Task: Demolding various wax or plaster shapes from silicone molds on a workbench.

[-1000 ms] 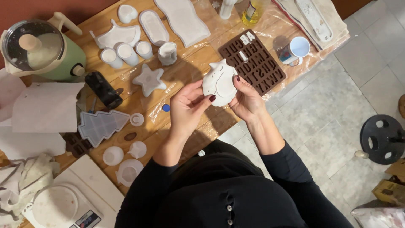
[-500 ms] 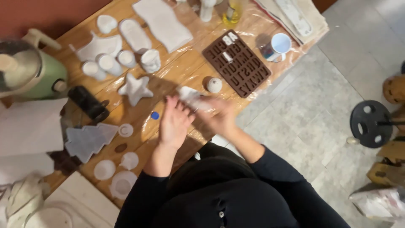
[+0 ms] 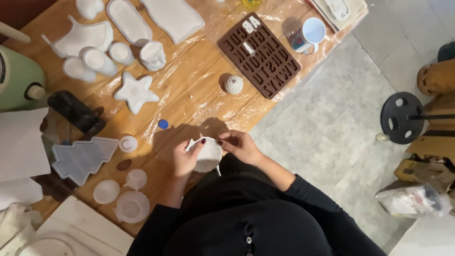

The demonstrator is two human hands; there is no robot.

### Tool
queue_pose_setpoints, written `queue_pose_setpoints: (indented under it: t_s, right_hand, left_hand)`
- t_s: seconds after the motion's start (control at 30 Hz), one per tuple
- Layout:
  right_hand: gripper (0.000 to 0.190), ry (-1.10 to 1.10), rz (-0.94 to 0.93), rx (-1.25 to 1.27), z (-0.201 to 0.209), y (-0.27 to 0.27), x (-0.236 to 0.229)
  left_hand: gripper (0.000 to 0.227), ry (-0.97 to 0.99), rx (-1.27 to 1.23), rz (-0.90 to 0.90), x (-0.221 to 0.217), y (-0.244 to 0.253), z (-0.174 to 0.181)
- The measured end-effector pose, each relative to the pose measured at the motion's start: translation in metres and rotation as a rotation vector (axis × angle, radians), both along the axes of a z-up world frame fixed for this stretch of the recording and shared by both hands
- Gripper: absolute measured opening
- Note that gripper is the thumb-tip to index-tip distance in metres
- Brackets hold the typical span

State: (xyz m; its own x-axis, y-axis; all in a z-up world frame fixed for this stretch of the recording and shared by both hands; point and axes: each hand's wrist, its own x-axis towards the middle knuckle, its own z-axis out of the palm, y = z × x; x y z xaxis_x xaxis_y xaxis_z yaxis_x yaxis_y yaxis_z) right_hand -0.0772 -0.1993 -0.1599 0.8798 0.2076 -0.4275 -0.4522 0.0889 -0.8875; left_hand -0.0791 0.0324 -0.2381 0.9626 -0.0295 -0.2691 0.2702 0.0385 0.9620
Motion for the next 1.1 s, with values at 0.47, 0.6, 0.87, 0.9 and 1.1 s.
queue_pose_setpoints:
  t_s: [0.47, 0.6, 0.87, 0.9, 1.1]
  right_hand:
    - [0.017, 0.056, 0.043, -0.170, 0.006, -0.012, 0.034]
    - [0.020, 0.108, 0.085, -0.170, 0.019, -0.005, 0.043]
    - [0.020, -0.172, -0.066, -0.381, 0.045, 0.019, 0.055]
    - [0.019, -0.210, -0.092, -0.469, 0.051, 0.023, 0.056]
    - [0.023, -0.921, -0.144, -0.970, 0.067, 0.024, 0.067]
  left_hand:
    - [0.043, 0.033, -0.316, -0.020, 0.025, -0.016, 0.007]
    - [0.044, -0.015, -0.467, -0.013, 0.041, -0.016, 0.036]
    - [0.043, 0.133, -0.497, 0.054, 0.038, -0.026, 0.023]
    - [0.038, 0.107, -0.416, 0.004, 0.039, -0.027, 0.017]
    - [0.037, 0.177, -0.298, 0.022, 0.056, 0.008, 0.012]
